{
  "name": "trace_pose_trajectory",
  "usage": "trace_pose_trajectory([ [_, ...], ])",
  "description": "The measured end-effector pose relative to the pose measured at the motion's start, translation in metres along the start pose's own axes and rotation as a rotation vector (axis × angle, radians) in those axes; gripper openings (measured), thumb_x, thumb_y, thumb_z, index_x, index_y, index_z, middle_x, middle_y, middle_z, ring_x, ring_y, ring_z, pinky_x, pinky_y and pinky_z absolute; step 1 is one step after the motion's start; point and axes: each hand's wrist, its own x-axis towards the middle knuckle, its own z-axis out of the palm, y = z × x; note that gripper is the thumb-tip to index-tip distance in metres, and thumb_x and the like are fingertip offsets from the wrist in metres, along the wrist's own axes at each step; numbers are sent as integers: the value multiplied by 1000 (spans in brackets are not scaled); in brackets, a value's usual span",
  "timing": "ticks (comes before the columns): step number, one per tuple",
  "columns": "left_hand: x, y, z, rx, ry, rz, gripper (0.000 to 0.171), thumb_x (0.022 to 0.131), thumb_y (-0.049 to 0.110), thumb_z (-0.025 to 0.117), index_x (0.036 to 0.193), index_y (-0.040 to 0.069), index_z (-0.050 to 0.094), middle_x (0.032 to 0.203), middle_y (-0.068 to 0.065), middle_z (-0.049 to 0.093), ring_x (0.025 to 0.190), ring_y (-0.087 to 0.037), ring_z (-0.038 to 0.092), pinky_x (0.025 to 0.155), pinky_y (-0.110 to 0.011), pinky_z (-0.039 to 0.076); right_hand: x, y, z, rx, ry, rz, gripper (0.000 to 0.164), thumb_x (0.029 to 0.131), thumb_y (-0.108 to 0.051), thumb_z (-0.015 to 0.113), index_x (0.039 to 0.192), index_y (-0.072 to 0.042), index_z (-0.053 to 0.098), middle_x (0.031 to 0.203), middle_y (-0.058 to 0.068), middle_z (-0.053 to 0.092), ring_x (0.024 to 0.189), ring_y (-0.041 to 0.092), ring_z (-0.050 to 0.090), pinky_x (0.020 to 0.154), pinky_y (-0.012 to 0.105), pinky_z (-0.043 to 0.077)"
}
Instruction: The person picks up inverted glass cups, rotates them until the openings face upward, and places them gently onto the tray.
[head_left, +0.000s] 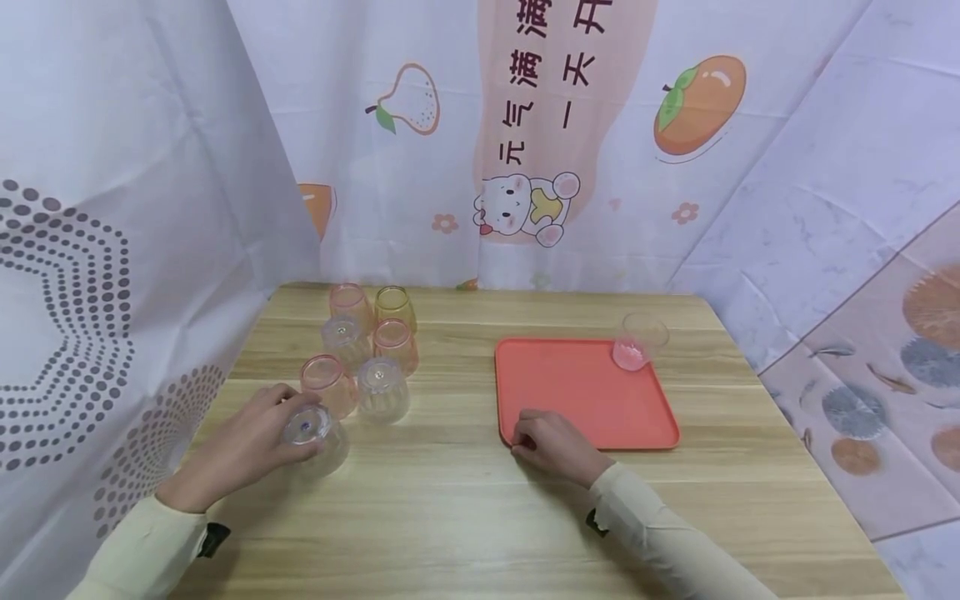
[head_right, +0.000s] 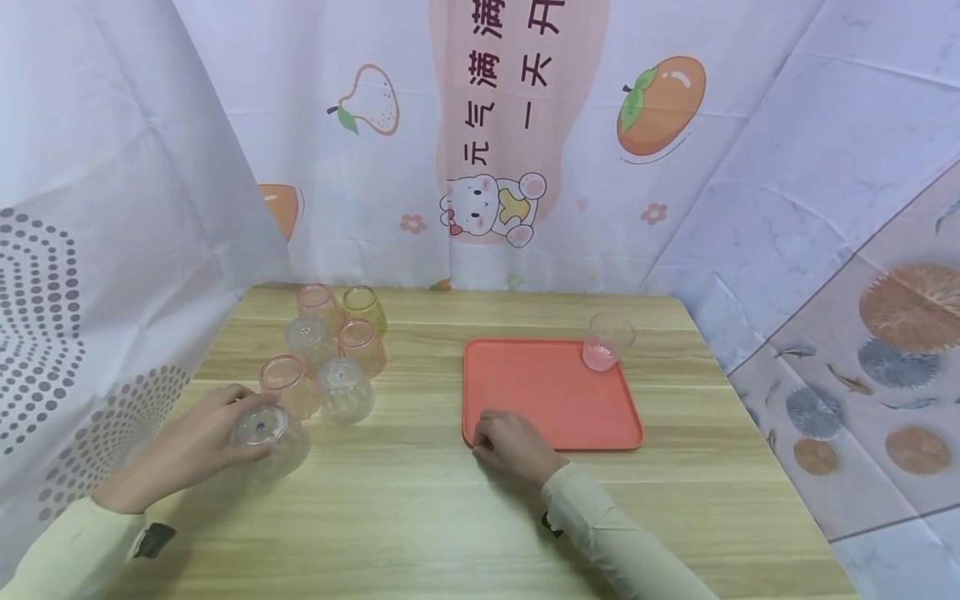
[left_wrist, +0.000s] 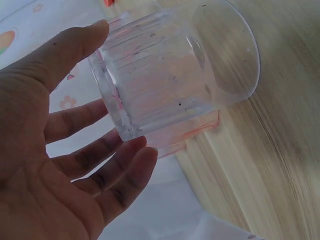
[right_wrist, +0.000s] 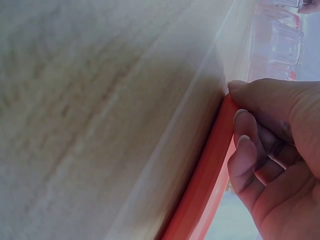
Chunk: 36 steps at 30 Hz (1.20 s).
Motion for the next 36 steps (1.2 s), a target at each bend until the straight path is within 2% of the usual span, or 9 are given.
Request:
trace_pose_trajectory([
  [9, 5, -7, 0, 1, -4, 78, 63, 77, 33, 91, 126, 2, 67, 104, -11, 63, 92, -28, 58, 77, -48, 50, 0, -1, -1, 6, -2, 0, 14, 86, -10, 84, 82, -15, 71, 82, -9, 59, 74, 2, 56, 68, 22, 52],
  [15, 7, -5, -1, 5, -15, 85, 63, 76, 34, 91, 125, 3, 68, 106, -15, 65, 96, -34, 61, 80, -51, 50, 0, -1, -1, 6, -5, -3, 15, 86, -10, 83, 82, -15, 70, 81, -8, 59, 73, 3, 55, 68, 23, 51],
  [19, 7, -5, -1, -3, -15, 96, 61, 75, 33, 92, 124, 4, 68, 105, -14, 65, 95, -34, 61, 81, -52, 50, 0, -1, -1, 9, -5, 1, 14, 86, -10, 84, 82, -15, 71, 82, -8, 59, 73, 3, 55, 68, 23, 51],
  [26, 11, -3, -4, -6, -64, 79, 56, 75, 38, 91, 117, 7, 70, 94, -3, 63, 86, -23, 60, 73, -45, 50, -2, 2, 1, 2, 6, -8, 13, 87, -11, 83, 83, -15, 72, 83, -10, 60, 74, 2, 56, 69, 22, 52],
  [30, 12, -2, -5, 7, -74, 71, 55, 74, 40, 91, 113, 7, 72, 93, -2, 63, 84, -20, 59, 71, -42, 50, -3, 4, 1, 2, 2, 2, 11, 87, -12, 83, 85, -16, 73, 84, -10, 60, 75, 1, 57, 69, 21, 52],
  [36, 11, -2, -7, 13, -71, 87, 56, 75, 38, 90, 119, 7, 72, 89, 1, 61, 78, -13, 54, 67, -37, 48, -2, 2, 2, -4, -7, 15, 11, 88, -13, 83, 85, -16, 73, 84, -10, 60, 76, 1, 57, 70, 21, 52],
])
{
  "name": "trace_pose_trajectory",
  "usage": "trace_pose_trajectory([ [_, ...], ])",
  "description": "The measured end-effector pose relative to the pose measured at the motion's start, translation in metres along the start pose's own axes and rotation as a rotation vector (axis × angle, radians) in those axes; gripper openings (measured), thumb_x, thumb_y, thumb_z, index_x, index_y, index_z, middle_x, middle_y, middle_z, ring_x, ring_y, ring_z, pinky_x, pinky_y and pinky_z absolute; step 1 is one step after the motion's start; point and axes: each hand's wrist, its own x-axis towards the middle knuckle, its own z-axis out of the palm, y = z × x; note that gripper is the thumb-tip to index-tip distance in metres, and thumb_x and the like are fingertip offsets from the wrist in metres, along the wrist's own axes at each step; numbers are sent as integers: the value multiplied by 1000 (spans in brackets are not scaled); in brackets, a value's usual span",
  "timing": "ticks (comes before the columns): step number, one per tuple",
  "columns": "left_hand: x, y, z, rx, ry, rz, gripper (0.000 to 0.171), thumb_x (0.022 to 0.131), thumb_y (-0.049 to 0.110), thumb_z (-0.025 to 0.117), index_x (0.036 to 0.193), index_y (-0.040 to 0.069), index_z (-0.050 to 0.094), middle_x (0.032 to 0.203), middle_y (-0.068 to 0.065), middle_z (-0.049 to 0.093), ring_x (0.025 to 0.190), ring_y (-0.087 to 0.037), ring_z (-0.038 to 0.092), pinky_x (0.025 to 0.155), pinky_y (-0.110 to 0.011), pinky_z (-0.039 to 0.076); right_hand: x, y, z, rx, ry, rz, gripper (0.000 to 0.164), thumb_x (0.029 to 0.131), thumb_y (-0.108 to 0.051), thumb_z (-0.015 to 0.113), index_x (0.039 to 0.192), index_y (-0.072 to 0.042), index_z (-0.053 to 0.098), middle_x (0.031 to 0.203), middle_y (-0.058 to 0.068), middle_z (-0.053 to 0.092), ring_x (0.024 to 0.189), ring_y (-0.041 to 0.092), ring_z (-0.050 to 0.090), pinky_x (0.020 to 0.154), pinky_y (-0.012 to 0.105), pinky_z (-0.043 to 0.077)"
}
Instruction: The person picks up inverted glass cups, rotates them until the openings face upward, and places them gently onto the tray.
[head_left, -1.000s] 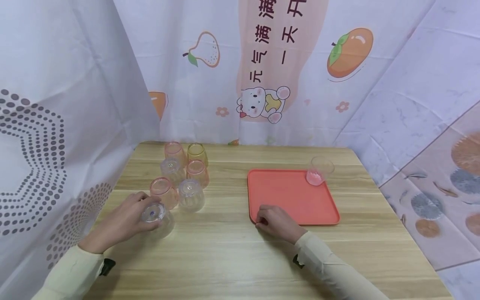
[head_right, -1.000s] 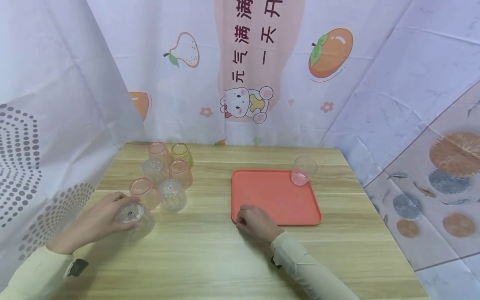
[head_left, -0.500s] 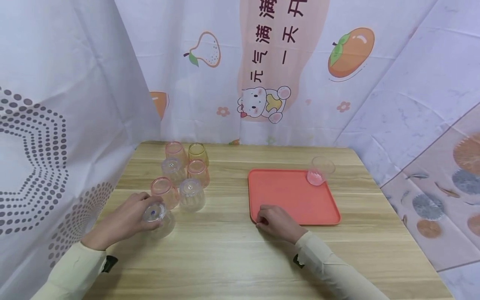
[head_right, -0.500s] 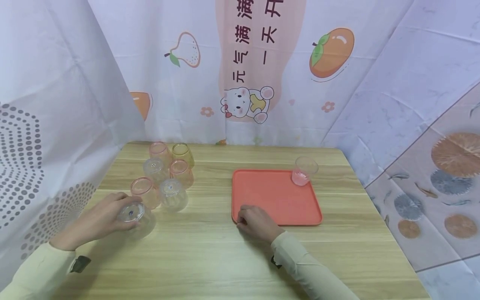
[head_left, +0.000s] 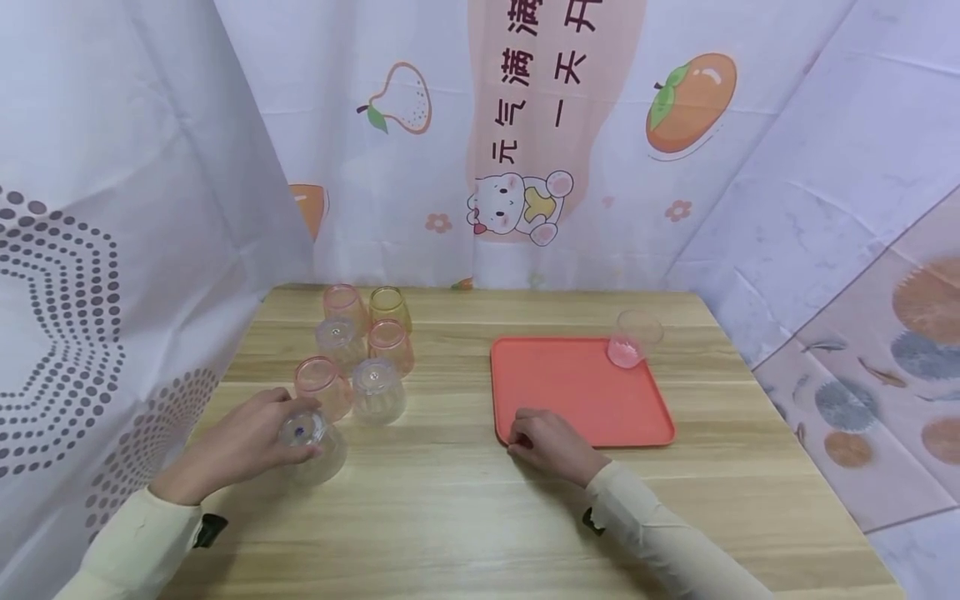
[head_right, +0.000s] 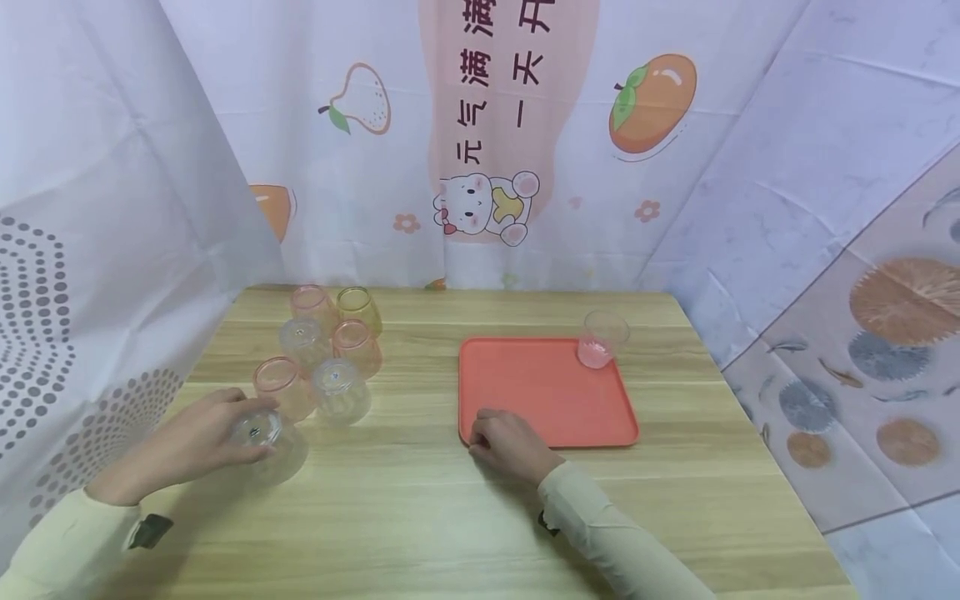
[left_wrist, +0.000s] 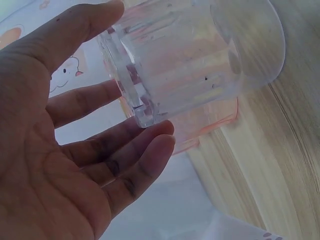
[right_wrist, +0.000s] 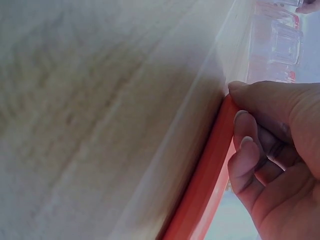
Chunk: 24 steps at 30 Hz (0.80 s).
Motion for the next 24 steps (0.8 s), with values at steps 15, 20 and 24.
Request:
trace_pose_trajectory([
  [15, 2, 7, -2, -11, 14, 45, 51, 79, 44, 87, 114, 10, 73, 103, 1, 68, 94, -20, 65, 79, -44, 54, 1, -2, -2, 7, 8, -11, 12, 87, -12, 83, 83, -14, 72, 83, -9, 60, 74, 2, 57, 69, 21, 52],
  [20, 5, 12, -2, -9, 24, 62, 51, 80, 45, 86, 115, 10, 72, 111, -5, 69, 99, -25, 68, 83, -48, 55, 0, -2, -3, 14, 9, -13, 12, 88, -12, 83, 84, -14, 72, 83, -8, 60, 74, 3, 57, 69, 22, 52],
  [24, 6, 15, 0, -35, 41, 57, 51, 80, 44, 87, 116, 11, 72, 113, -6, 69, 98, -24, 68, 82, -48, 55, 0, -2, -3, 21, 10, -17, 12, 88, -12, 82, 84, -14, 72, 83, -8, 60, 74, 3, 58, 68, 22, 52],
])
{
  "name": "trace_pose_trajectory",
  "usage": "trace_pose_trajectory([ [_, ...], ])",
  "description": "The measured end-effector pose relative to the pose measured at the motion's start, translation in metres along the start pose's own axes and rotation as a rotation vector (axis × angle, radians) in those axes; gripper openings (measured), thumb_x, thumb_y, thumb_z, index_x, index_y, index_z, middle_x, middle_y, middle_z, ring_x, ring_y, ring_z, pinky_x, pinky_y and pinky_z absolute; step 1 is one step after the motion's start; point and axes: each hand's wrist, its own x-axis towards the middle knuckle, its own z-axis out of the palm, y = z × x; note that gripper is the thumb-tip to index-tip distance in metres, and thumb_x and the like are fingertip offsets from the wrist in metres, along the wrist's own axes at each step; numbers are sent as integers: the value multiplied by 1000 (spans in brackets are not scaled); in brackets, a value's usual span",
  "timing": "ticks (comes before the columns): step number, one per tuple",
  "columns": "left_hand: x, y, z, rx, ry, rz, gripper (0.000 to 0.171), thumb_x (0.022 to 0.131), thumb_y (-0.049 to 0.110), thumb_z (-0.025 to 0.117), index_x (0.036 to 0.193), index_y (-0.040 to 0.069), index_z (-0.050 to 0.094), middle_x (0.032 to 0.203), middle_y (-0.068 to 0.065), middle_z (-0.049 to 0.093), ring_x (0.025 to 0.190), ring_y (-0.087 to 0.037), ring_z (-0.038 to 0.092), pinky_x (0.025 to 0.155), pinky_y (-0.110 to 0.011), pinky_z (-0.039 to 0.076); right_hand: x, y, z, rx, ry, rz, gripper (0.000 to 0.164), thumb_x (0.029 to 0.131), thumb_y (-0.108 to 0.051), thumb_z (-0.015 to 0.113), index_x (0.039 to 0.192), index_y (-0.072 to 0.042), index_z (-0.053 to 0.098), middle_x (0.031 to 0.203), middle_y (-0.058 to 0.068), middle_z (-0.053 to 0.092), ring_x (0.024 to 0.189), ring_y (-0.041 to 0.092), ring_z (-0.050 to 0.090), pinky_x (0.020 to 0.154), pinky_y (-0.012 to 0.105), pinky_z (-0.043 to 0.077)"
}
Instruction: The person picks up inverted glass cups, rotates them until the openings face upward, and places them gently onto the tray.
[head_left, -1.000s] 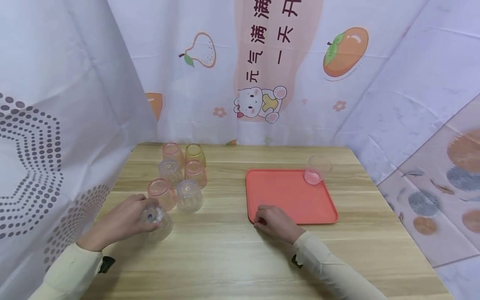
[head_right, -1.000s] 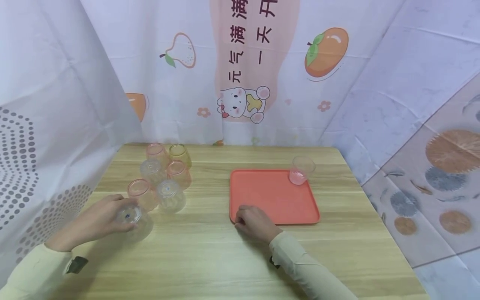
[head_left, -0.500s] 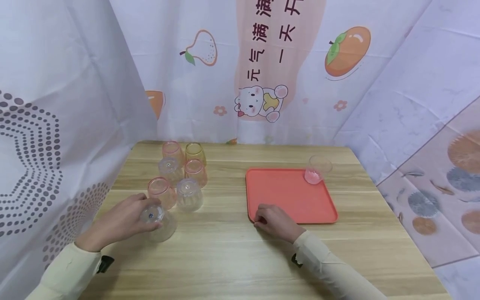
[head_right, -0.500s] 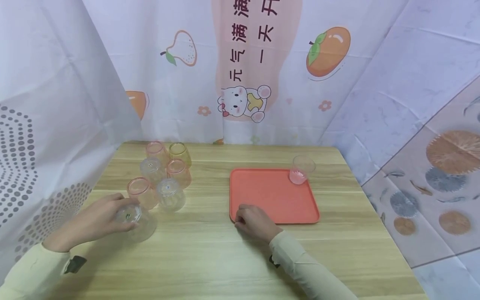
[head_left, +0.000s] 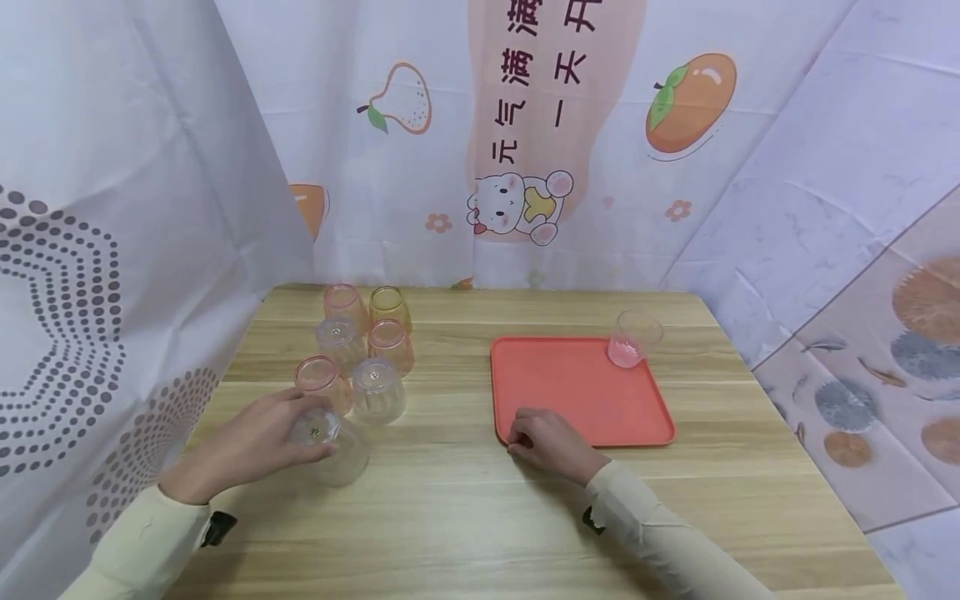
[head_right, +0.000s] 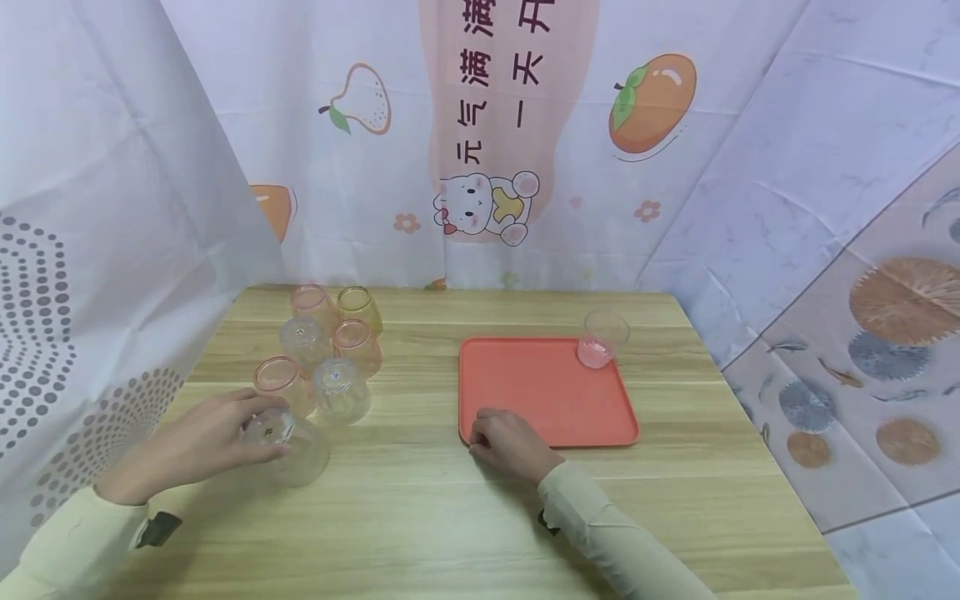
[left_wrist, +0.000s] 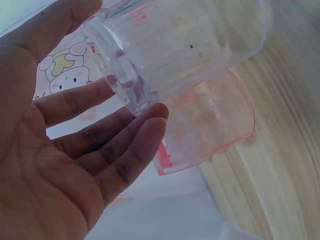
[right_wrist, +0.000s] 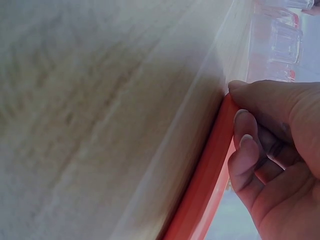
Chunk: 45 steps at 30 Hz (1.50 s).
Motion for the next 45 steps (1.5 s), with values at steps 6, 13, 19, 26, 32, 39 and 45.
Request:
trace_pose_trajectory([
  [6, 1, 3, 6, -52, 11, -17, 54, 82, 48, 85, 117, 10, 71, 116, -9, 68, 98, -25, 68, 82, -49, 55, 0, 2, 0, 3, -4, 1, 12, 89, -12, 82, 84, -15, 72, 84, -9, 61, 75, 2, 57, 68, 22, 52],
  [13, 2, 6, 14, -78, 49, -11, 54, 81, 46, 86, 118, 8, 72, 117, -8, 68, 92, -17, 65, 75, -40, 55, 1, 2, -1, 9, -3, -1, 12, 89, -12, 82, 84, -15, 71, 84, -9, 61, 74, 2, 57, 69, 23, 52],
  [19, 9, 11, 23, -159, 56, -10, 49, 83, 45, 85, 117, 13, 71, 107, 2, 66, 80, -9, 59, 67, -28, 51, -1, 2, -1, 12, 1, 6, 11, 88, -11, 82, 84, -14, 72, 84, -8, 61, 75, 2, 58, 69, 22, 52],
  [26, 17, 17, 31, -189, 91, 5, 49, 82, 44, 86, 118, 14, 70, 99, 9, 65, 78, -9, 57, 67, -27, 49, -1, 3, 1, 22, -3, -1, 10, 88, -10, 82, 85, -14, 73, 84, -9, 61, 76, 2, 59, 70, 22, 53],
  [32, 22, 23, 33, -193, 112, 2, 52, 82, 42, 87, 120, 11, 71, 93, 10, 64, 75, -10, 55, 65, -26, 47, -1, 2, 0, 15, -4, -3, 9, 88, -9, 82, 87, -13, 74, 85, -8, 62, 77, 3, 60, 71, 22, 53],
  [39, 27, 30, 38, -228, 114, -22, 56, 85, 47, 83, 123, 8, 70, 90, 9, 62, 77, -9, 57, 67, -28, 50, 0, 4, 1, -2, -7, 0, 9, 89, -9, 82, 87, -13, 74, 85, -9, 61, 77, 3, 59, 71, 23, 53],
  [45, 35, 33, 47, -257, 155, -6, 50, 85, 46, 84, 118, 11, 72, 89, 9, 63, 76, -8, 60, 68, -27, 51, 0, 2, 1, -20, -1, -7, 10, 88, -10, 82, 86, -14, 74, 83, -9, 60, 74, 2, 57, 69, 23, 52],
])
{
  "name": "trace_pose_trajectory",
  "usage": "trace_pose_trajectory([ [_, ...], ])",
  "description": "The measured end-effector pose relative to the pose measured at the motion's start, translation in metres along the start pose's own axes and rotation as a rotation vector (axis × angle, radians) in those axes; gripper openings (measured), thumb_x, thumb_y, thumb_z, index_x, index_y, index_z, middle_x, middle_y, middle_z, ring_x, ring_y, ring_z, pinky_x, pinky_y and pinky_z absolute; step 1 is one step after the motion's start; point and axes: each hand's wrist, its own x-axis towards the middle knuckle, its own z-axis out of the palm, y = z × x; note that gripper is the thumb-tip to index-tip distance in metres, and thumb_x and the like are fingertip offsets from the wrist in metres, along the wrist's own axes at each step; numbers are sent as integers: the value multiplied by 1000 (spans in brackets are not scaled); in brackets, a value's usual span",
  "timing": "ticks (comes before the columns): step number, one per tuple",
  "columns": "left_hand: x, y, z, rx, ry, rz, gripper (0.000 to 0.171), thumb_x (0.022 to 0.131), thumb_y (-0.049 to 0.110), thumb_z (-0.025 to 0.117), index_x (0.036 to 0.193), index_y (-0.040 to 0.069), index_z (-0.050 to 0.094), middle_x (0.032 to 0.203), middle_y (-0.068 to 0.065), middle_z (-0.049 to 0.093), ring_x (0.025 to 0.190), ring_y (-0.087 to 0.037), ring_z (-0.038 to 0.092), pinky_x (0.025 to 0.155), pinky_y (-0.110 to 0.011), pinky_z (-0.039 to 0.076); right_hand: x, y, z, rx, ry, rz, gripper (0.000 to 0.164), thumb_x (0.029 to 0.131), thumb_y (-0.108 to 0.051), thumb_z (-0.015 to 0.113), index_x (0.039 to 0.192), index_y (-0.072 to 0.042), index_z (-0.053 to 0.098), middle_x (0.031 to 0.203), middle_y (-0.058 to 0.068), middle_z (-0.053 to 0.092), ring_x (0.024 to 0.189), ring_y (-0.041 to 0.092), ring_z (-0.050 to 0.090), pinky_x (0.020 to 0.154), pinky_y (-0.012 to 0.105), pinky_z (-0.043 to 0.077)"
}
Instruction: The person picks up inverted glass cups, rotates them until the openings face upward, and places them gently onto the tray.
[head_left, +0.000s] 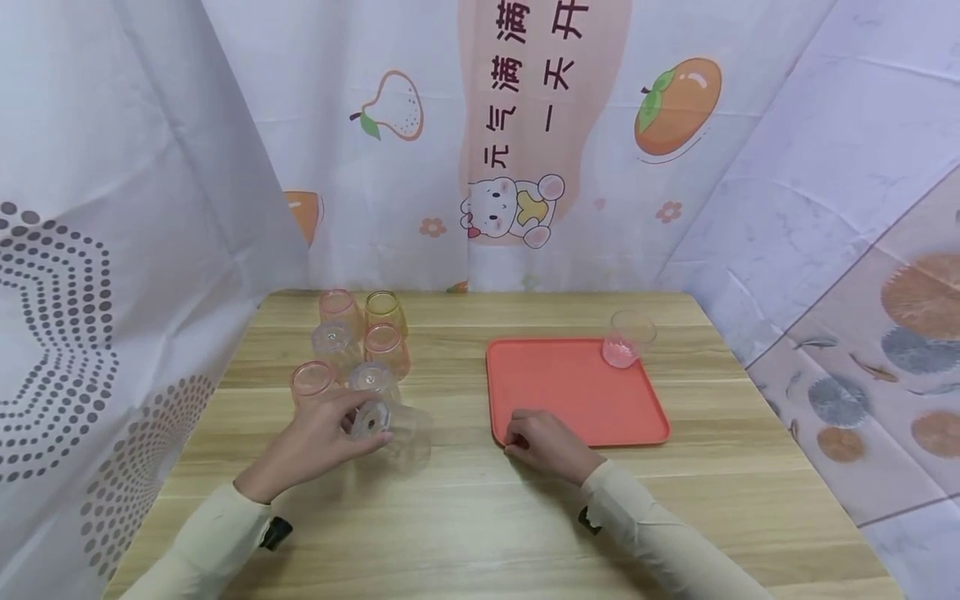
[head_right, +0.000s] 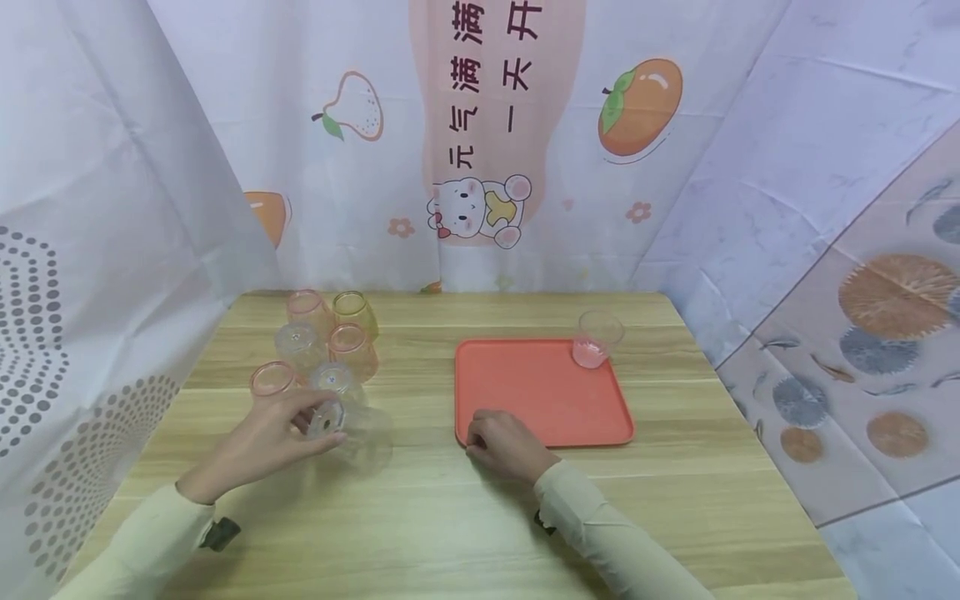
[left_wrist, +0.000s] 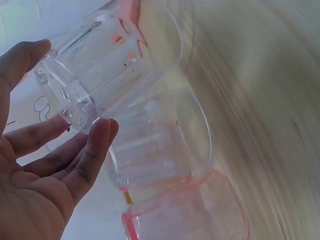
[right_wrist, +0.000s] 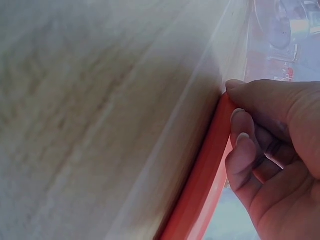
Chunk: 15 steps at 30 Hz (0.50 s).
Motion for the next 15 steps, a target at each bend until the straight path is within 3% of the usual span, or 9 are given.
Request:
trace_pose_trajectory([
  [7, 7, 3, 12, -45, 25, -2, 42, 85, 46, 84, 114, 18, 71, 86, 9, 65, 75, -8, 61, 67, -27, 52, 1, 1, 3, -4, -4, 6, 9, 87, -10, 83, 86, -14, 75, 83, -10, 60, 74, 1, 56, 69, 21, 52],
  [15, 13, 7, 21, -51, 28, -52, 62, 87, 55, 78, 128, 10, 69, 96, 7, 68, 80, -8, 62, 68, -28, 52, 1, 2, 1, 3, -14, 22, 8, 88, -12, 83, 86, -14, 75, 84, -9, 62, 76, 2, 59, 70, 23, 52],
])
